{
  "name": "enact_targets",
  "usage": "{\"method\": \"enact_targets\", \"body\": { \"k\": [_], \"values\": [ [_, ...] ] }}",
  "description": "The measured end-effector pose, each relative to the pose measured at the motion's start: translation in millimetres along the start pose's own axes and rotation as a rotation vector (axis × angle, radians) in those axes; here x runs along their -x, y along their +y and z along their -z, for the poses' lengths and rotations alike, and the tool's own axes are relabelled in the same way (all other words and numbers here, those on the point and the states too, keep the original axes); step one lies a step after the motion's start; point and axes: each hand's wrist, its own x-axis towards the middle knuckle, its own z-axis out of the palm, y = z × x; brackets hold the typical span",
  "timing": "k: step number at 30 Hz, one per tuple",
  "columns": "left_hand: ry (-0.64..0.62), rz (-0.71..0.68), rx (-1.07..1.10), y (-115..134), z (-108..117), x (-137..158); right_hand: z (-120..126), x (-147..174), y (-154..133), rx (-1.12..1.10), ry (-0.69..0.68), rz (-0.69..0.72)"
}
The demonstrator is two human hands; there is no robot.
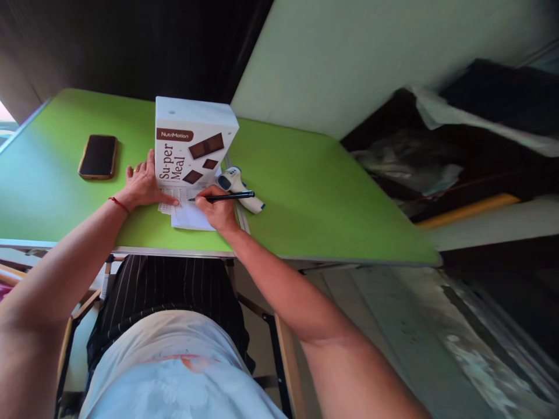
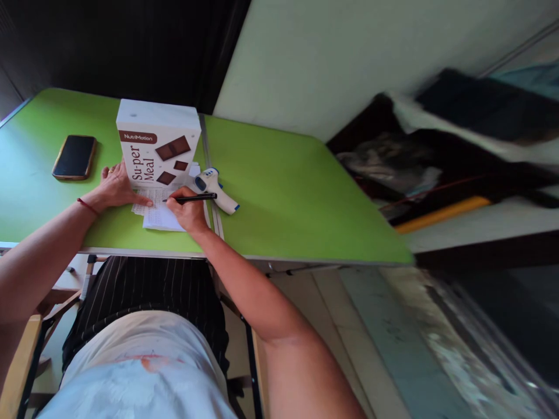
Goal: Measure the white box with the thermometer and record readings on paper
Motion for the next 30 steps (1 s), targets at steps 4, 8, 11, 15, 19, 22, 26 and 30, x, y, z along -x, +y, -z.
{"method": "enact_targets", "body": {
  "k": [4,8,11,15,19,22,26,30],
  "values": [
    [-0.068,0.061,-0.072,11,8,3,-1,0,7,0.048,0.009,0.066],
    [-0.14,0.104,-0.173,25,16,9,-3,-5,18,0.095,-0.009,0.123],
    [-0.153,0.113,-0.206,31,19,11,-3,-7,25,0.11,-0.031,0.161],
    [-0.155,0.108,-0.208,33,19,12,-3,-8,30,0.132,-0.041,0.204],
    [-0.153,0.108,-0.204,32,19,11,-4,-8,32,0.146,-0.045,0.205],
    [-0.15,0.107,-0.202,32,20,11,-4,-9,32,0.15,-0.038,0.199],
    [-0.142,0.105,-0.203,31,20,11,-2,-9,31,0.144,-0.026,0.19],
    [-0.141,0.116,-0.21,30,19,11,-3,-9,31,0.15,0.003,0.17]
  ]
}}
